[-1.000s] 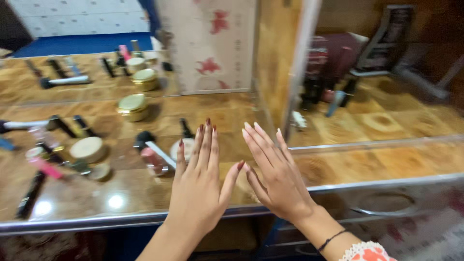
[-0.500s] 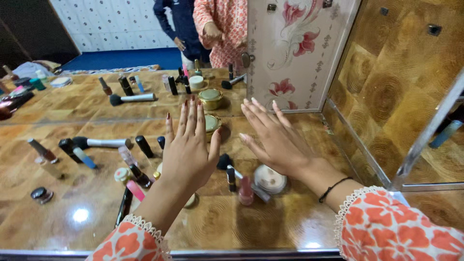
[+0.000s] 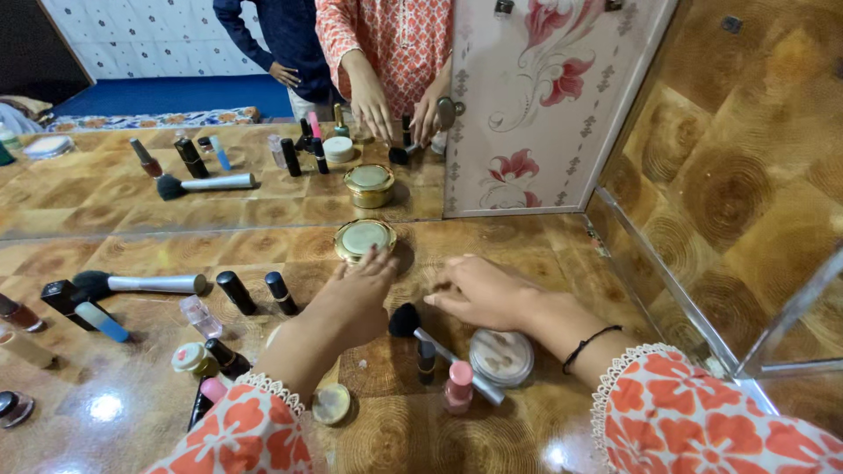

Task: The person organizes cosmetics on a vanity table by picking up items one at a time and placing them into a mirrored cabinet. They handle nail polish bottles, makeup brushes, compacts, and small containers, arranging them on shelves inside the cabinet.

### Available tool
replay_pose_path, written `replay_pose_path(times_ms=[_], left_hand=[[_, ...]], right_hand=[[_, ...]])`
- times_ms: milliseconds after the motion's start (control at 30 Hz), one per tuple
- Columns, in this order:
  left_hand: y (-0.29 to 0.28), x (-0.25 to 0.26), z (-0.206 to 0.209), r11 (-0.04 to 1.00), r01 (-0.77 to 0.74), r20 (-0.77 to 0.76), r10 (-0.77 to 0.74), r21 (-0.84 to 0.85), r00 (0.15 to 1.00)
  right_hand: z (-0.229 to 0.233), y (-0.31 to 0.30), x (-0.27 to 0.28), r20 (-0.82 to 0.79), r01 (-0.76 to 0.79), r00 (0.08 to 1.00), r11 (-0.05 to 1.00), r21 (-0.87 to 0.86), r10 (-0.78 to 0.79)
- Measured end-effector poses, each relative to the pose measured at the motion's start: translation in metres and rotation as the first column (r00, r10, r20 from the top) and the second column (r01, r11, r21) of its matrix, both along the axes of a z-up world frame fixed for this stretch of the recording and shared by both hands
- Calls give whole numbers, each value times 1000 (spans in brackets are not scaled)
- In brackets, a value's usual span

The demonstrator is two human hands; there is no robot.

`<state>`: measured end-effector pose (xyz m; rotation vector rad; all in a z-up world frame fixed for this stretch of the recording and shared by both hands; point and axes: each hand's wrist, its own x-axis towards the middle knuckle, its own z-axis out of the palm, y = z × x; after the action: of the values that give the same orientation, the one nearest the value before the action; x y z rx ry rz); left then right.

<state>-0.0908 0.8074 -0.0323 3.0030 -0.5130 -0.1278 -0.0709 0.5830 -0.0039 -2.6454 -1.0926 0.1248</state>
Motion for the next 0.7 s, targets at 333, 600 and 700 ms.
replay_pose_path(times_ms=[333,600,700], left_hand=[[-5,6,-26,991,82,-48,-87,-102,995],[10,3,-29,956,147,140,-114,-255,984],[12,5,-21,947,147,177,-98,-284,979]], right_hand=[[-2,15,8,-173,131,965,932,-337,-198],[1,36,8,-189,130,961,930,-345,-204],[2,38,8,-188,145,958,928,-342,-218]])
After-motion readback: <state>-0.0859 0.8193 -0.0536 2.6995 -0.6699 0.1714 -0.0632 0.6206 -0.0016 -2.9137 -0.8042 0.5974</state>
